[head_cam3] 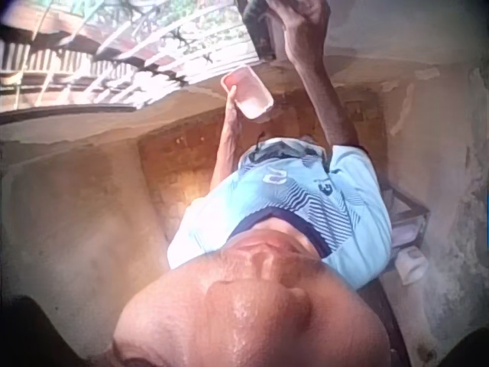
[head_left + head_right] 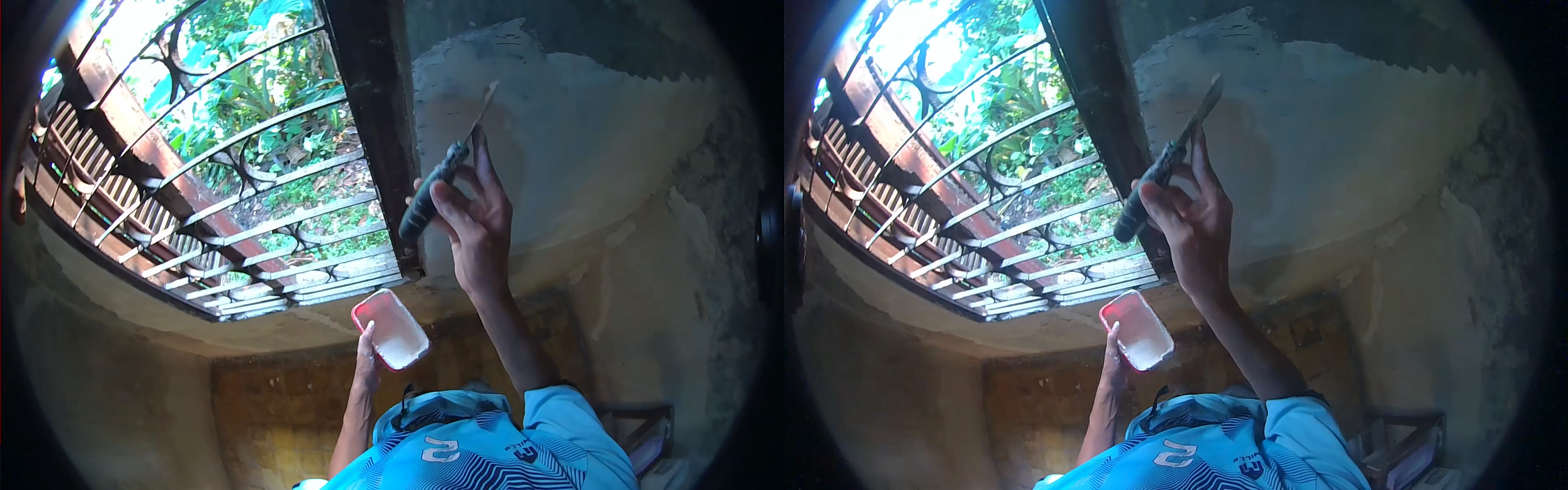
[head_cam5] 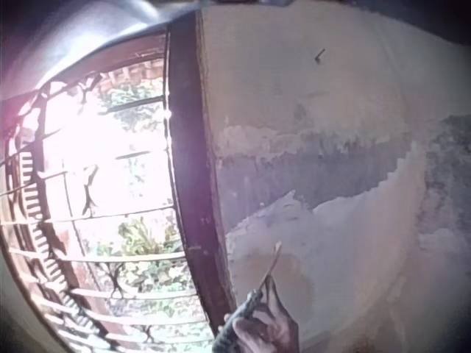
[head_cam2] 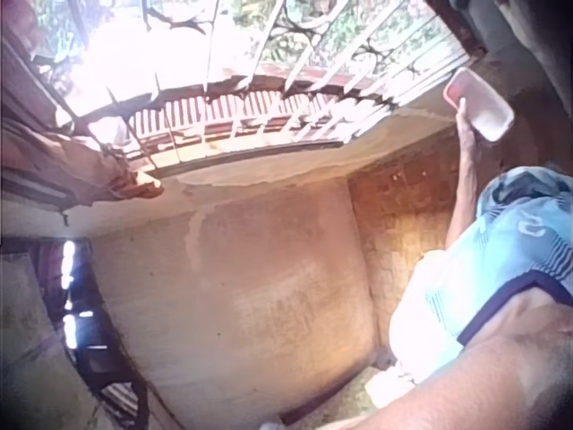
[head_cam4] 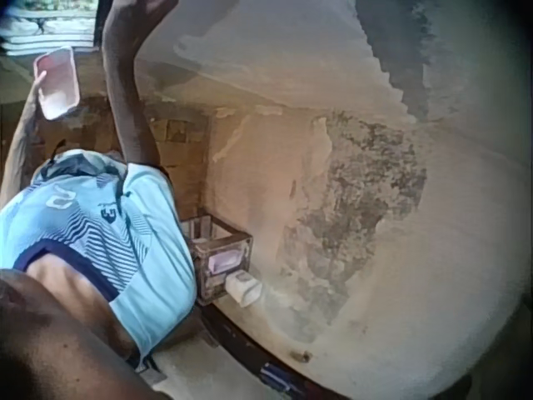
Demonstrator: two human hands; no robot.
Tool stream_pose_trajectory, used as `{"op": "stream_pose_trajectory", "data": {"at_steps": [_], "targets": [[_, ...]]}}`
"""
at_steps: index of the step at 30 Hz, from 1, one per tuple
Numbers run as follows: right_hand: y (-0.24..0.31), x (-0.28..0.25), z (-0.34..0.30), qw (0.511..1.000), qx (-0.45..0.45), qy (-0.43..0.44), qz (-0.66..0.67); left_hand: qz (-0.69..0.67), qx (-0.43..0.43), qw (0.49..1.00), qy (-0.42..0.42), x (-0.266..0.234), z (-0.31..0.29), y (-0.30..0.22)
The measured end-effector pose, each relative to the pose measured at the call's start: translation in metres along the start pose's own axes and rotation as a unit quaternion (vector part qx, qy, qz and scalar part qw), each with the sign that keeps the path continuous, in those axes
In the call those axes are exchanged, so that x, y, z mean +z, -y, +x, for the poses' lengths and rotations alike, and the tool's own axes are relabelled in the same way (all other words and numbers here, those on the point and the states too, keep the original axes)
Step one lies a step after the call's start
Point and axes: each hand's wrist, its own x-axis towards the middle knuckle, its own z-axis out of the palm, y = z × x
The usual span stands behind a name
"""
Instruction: The person applies wall putty from a plastic container onto a wall around a window frame, then smooths it with a scraper tool.
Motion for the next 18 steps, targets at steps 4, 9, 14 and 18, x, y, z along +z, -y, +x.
{"op": "stream_pose_trajectory", "data": {"at_steps": [4, 9, 14, 18], "targets": [[0.001, 0.014, 0.031, 0.992, -0.073, -0.051, -0.088, 0.001, 0.011, 0.999, -0.038, -0.010, -0.001, -0.001], [-0.027, 0.035, 0.062, 0.987, -0.080, -0.102, -0.099, -0.001, 0.006, 1.000, -0.012, -0.016, -0.001, -0.007], [-0.059, 0.075, 0.052, 0.969, -0.120, -0.079, -0.200, -0.004, 0.006, 1.000, 0.010, -0.021, 0.008, -0.007], [-0.055, 0.072, 0.035, 0.987, -0.115, -0.062, -0.089, 0.008, 0.010, 1.000, 0.024, -0.026, 0.018, -0.002]]}}
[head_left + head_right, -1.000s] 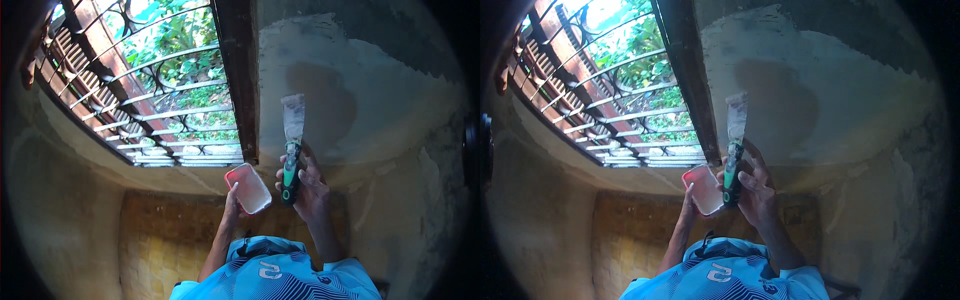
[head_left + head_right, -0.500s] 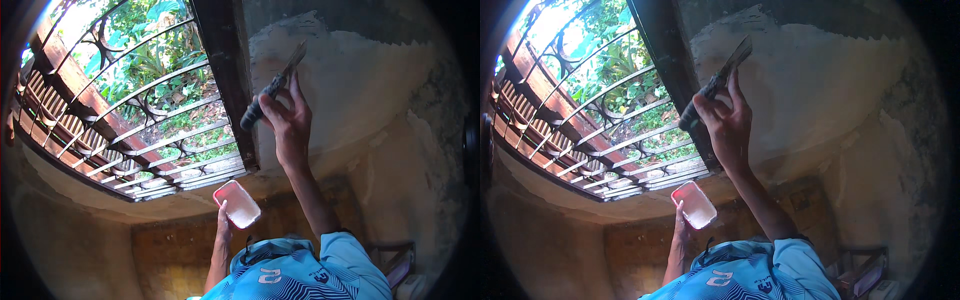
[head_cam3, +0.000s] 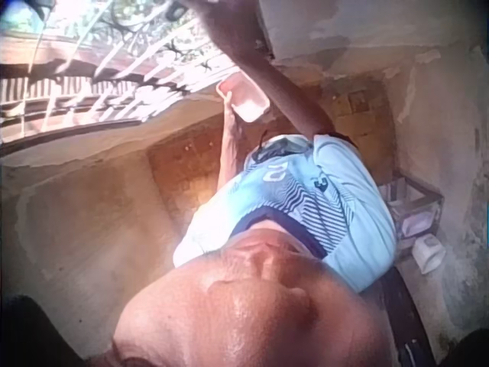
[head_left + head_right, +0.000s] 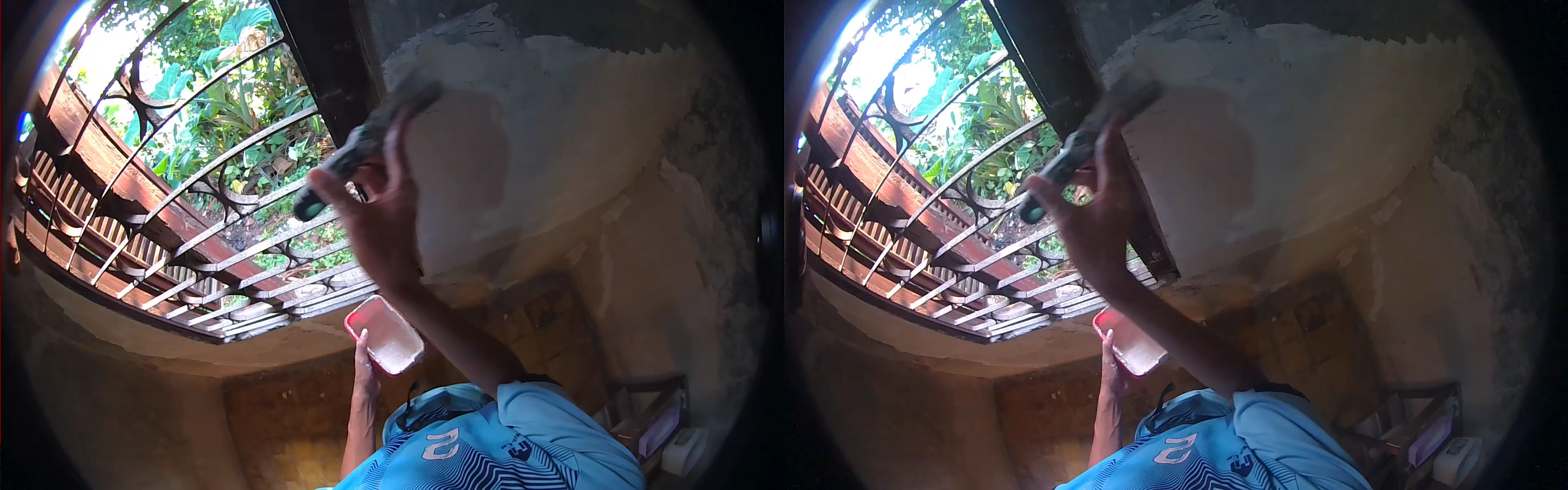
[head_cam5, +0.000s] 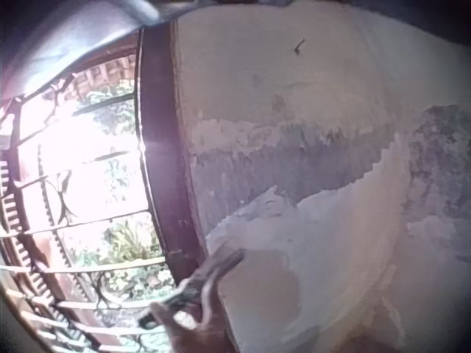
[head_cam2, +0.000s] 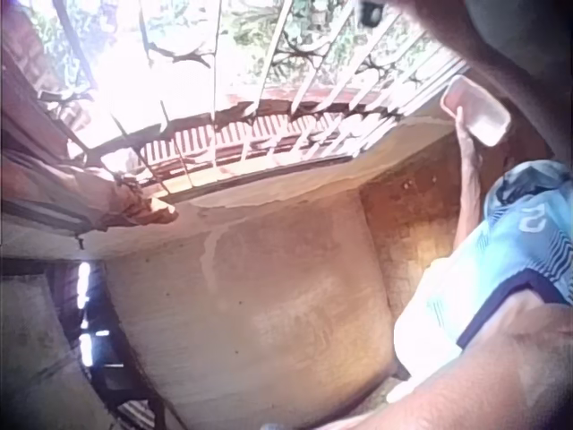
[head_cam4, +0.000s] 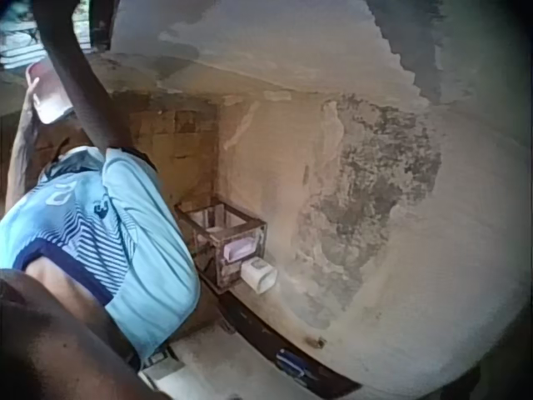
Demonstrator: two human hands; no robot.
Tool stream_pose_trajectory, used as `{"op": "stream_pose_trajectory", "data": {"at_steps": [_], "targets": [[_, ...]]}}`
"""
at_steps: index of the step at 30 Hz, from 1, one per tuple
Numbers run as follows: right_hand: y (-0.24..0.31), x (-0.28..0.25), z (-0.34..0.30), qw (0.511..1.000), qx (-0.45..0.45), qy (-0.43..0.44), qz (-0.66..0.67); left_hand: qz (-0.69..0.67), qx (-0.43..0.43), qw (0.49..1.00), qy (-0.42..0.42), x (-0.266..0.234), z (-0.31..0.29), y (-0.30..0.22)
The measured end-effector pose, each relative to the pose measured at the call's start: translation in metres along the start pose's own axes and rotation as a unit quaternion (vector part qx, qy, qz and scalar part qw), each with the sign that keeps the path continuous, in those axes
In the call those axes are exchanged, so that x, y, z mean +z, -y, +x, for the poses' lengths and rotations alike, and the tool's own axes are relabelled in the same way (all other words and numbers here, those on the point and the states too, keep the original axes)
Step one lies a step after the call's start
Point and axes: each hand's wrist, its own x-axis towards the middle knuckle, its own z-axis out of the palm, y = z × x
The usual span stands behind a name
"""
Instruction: The person applies wall putty from a plastic container onto a wall around a window frame, then smooths it with a scraper tool.
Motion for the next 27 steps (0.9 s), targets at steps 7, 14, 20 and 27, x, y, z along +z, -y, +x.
{"op": "stream_pose_trajectory", "data": {"at_steps": [7, 14, 20, 27], "targets": [[0.023, -0.057, 0.048, 0.999, 0.019, -0.029, 0.039, -0.017, 0.002, 1.000, -0.010, 0.002, -0.009, -0.006], [-0.006, 0.010, -0.017, 0.994, -0.044, 0.017, -0.094, -0.019, 0.004, 0.999, -0.047, 0.007, -0.026, -0.007], [0.012, -0.063, -0.079, 0.925, 0.302, 0.202, 0.108, -0.069, 0.066, 0.995, 0.023, 0.004, -0.003, -0.014], [0.046, -0.177, -0.133, 0.807, 0.221, 0.370, -0.403, 0.024, 0.132, 0.989, -0.059, 0.057, 0.031, -0.041]]}}
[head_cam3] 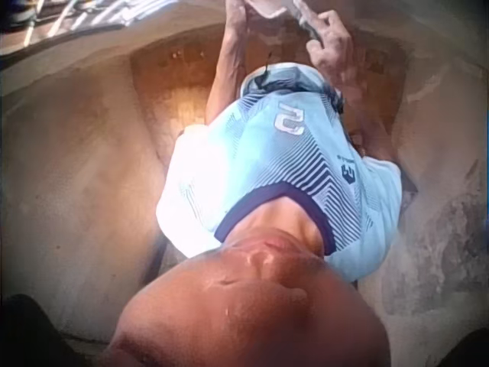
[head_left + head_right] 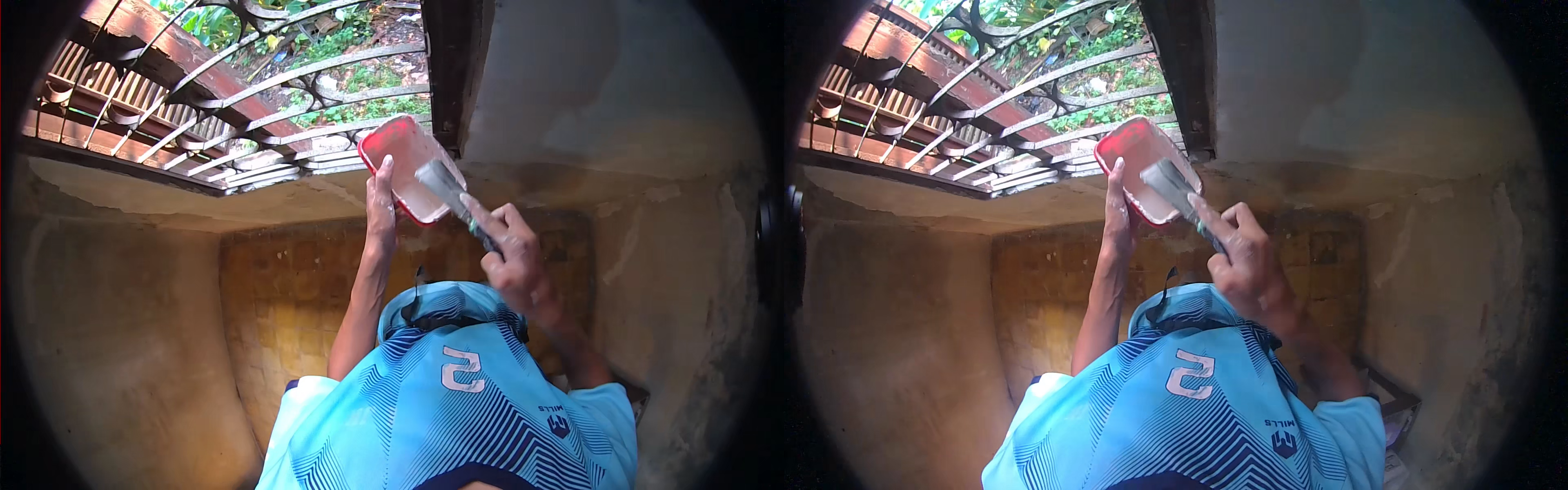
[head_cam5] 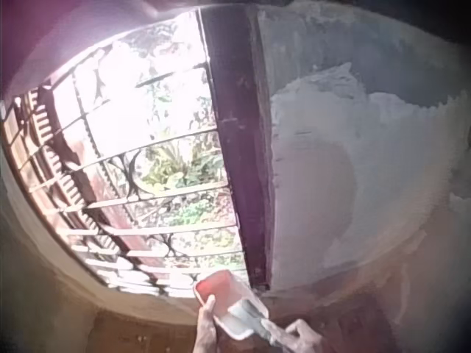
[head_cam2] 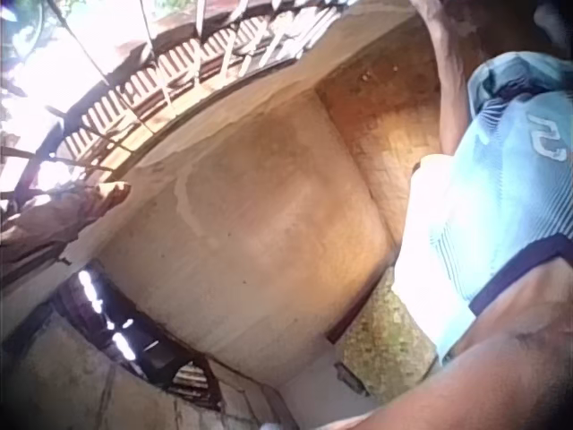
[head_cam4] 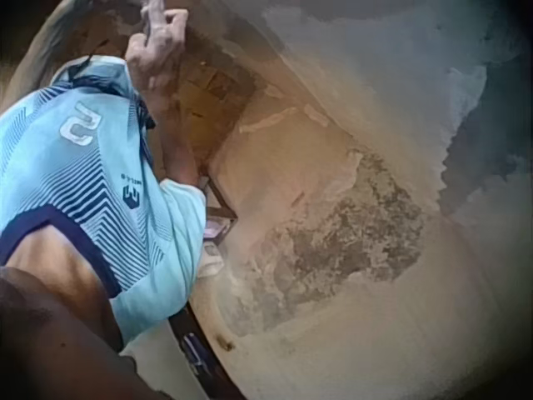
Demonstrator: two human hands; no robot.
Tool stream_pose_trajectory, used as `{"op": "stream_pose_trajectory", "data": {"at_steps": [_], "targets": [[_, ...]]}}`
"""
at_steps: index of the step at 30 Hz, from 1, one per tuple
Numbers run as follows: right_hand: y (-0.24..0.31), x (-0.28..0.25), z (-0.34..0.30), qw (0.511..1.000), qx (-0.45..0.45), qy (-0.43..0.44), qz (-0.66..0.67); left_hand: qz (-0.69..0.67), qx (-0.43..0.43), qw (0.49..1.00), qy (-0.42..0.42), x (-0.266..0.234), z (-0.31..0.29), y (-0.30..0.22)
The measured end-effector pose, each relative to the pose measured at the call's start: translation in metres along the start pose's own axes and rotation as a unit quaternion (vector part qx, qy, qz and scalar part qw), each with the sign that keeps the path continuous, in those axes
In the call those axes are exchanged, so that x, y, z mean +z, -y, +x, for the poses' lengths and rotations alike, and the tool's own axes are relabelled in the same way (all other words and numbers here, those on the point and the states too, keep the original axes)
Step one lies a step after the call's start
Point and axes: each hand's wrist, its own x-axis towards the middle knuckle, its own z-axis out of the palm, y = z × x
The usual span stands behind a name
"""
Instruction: The person applies wall putty from a plastic container onto a wall around a window frame, then smooths it with a scraper tool.
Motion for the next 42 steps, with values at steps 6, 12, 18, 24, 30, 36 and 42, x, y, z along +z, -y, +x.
{"op": "stream_pose_trajectory", "data": {"at_steps": [6, 12, 18, 24, 30, 36, 42], "targets": [[-0.019, 0.006, -0.037, 0.989, 0.071, 0.018, -0.131, -0.032, -0.030, 0.999, 0.007, 0.020, -0.005, 0.006], [-0.063, -0.050, -0.068, 0.987, 0.064, 0.081, 0.122, -0.085, -0.025, 0.996, 0.003, 0.048, -0.021, 0.020], [-0.132, -0.026, -0.049, 0.681, 0.144, 0.139, 0.704, -0.141, 0.003, 0.989, 0.038, 0.088, -0.036, 0.031], [-0.174, -0.038, -0.078, 0.676, 0.176, 0.131, 0.703, -0.154, -0.020, 0.988, 0.010, 0.105, -0.046, 0.039], [-0.129, -0.074, -0.063, 0.920, 0.034, -0.007, 0.390, -0.114, -0.021, 0.993, -0.003, 0.119, -0.056, 0.047], [-0.123, -0.042, -0.058, 0.991, -0.049, -0.118, -0.049, -0.108, -0.039, 0.993, -0.008, 0.136, -0.061, 0.054], [-0.149, -0.067, -0.114, 0.998, 0.001, -0.063, 0.016, -0.083, -0.021, 0.996, -0.016, 0.121, -0.060, 0.066]]}}
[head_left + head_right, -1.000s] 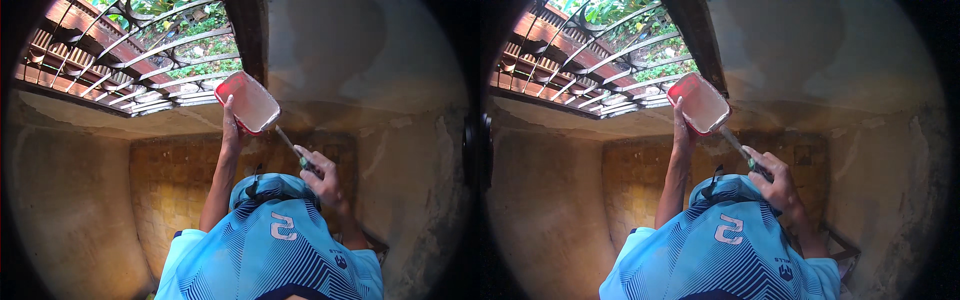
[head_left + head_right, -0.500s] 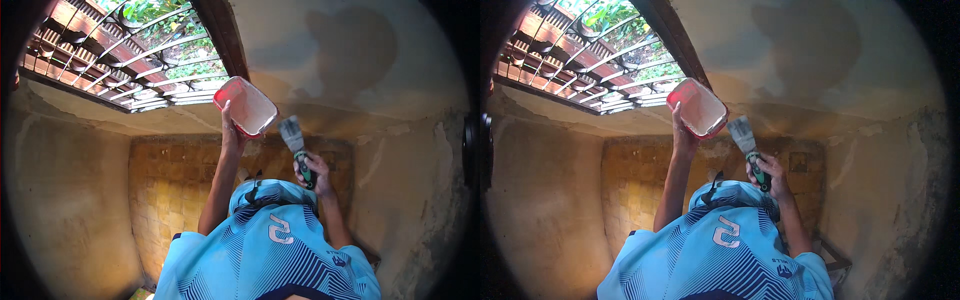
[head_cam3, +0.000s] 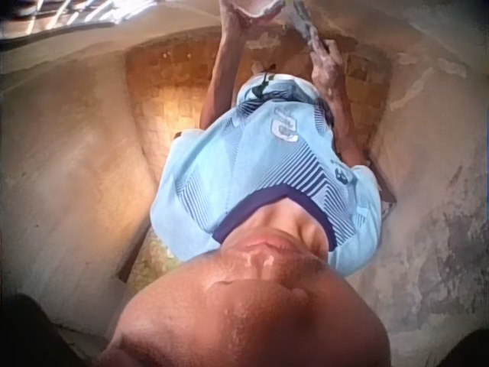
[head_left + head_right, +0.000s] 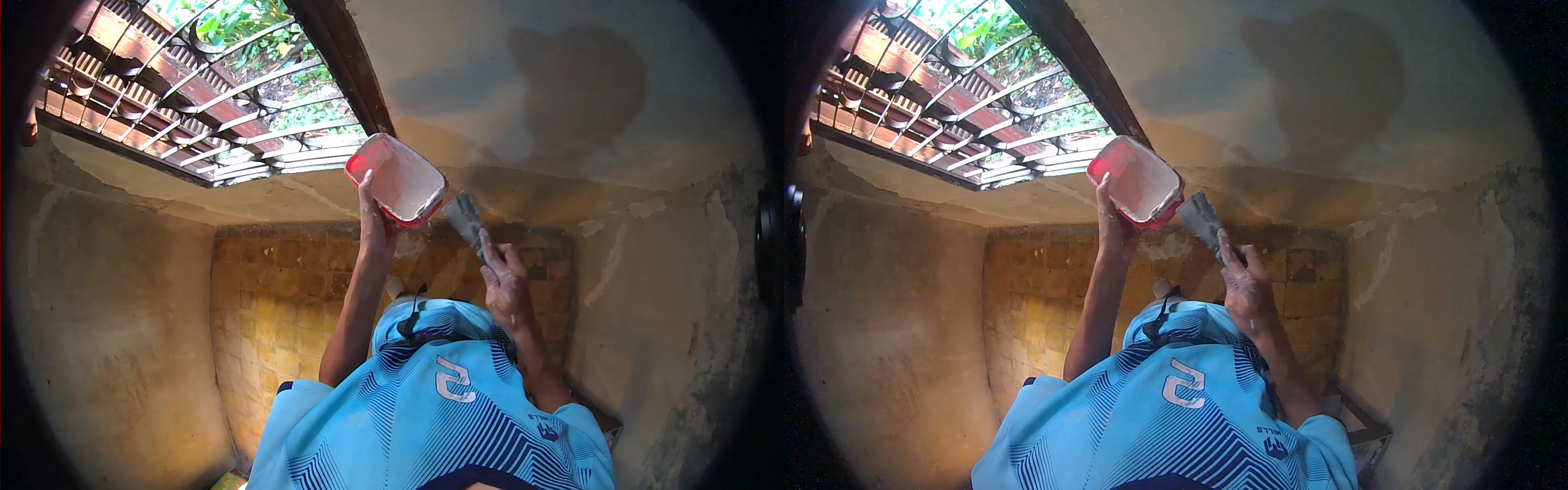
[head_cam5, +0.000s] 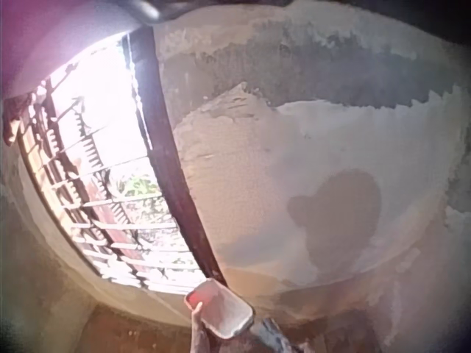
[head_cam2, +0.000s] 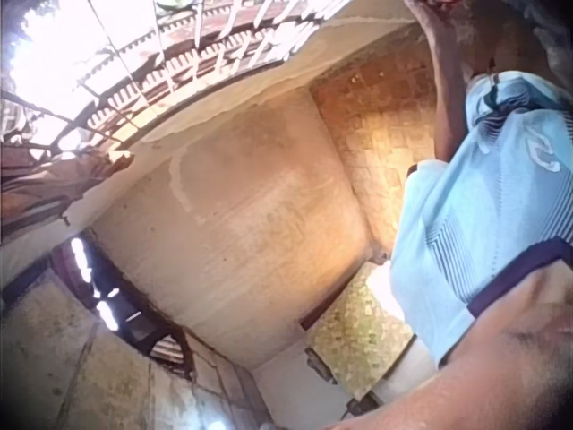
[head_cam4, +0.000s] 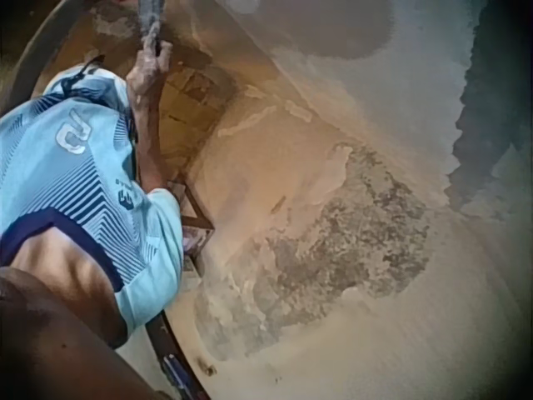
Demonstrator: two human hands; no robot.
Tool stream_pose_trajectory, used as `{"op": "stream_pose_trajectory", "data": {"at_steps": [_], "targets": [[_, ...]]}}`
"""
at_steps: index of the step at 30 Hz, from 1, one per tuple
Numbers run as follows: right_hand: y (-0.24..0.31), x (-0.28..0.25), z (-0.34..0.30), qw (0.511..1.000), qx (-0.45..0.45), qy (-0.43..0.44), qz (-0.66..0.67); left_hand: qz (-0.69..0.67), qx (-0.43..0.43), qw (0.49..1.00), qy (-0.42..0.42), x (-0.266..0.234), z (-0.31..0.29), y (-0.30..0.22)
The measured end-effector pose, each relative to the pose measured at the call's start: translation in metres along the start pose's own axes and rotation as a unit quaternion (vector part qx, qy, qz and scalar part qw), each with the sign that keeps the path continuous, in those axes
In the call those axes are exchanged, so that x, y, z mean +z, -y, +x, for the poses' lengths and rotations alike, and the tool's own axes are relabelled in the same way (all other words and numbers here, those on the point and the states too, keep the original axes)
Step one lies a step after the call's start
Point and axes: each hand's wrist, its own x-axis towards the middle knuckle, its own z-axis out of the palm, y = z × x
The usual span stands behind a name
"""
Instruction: The person applies wall putty from a plastic container onto a wall around a window frame, then smooths it with a scraper tool.
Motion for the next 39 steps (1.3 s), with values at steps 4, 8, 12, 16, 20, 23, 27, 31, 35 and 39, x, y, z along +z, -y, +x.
{"op": "stream_pose_trajectory", "data": {"at_steps": [4, 8, 12, 16, 20, 23, 27, 31, 35, 39], "targets": [[0.034, -0.004, 0.025, 0.998, -0.048, -0.027, 0.002, -0.017, -0.005, 1.000, 0.002, 0.009, -0.004, -0.002], [0.002, 0.028, 0.010, 0.994, -0.083, -0.041, -0.060, -0.048, -0.014, 0.998, 0.027, 0.015, -0.008, -0.003], [-0.027, 0.018, -0.024, 1.000, -0.019, -0.023, 0.000, -0.118, -0.010, 0.991, 0.068, 0.000, -0.006, 0.000], [-0.004, 0.026, 0.003, 0.988, -0.119, -0.097, 0.032, -0.105, -0.017, 0.993, 0.059, -0.001, -0.007, 0.001], [0.006, 0.040, 0.017, 0.994, -0.100, -0.041, 0.010, -0.138, -0.037, 0.983, 0.116, 0.004, -0.015, -0.001], [-0.024, 0.045, -0.006, 0.993, -0.084, -0.047, 0.065, -0.202, -0.040, 0.960, 0.191, -0.014, -0.012, -0.001], [-0.018, 0.010, -0.028, 0.858, 0.184, 0.069, 0.475, -0.185, -0.013, 0.978, 0.093, -0.015, -0.019, -0.007], [0.019, -0.009, -0.018, 0.684, 0.287, 0.105, 0.663, -0.095, 0.016, 0.994, 0.055, -0.011, -0.023, -0.011], [0.025, -0.024, -0.001, 0.567, 0.330, 0.178, 0.734, -0.012, 0.036, 0.999, 0.037, -0.011, -0.028, -0.012], [0.021, -0.028, 0.003, 0.481, 0.341, 0.207, 0.780, -0.016, 0.042, 0.998, 0.053, -0.015, -0.028, -0.015]]}}
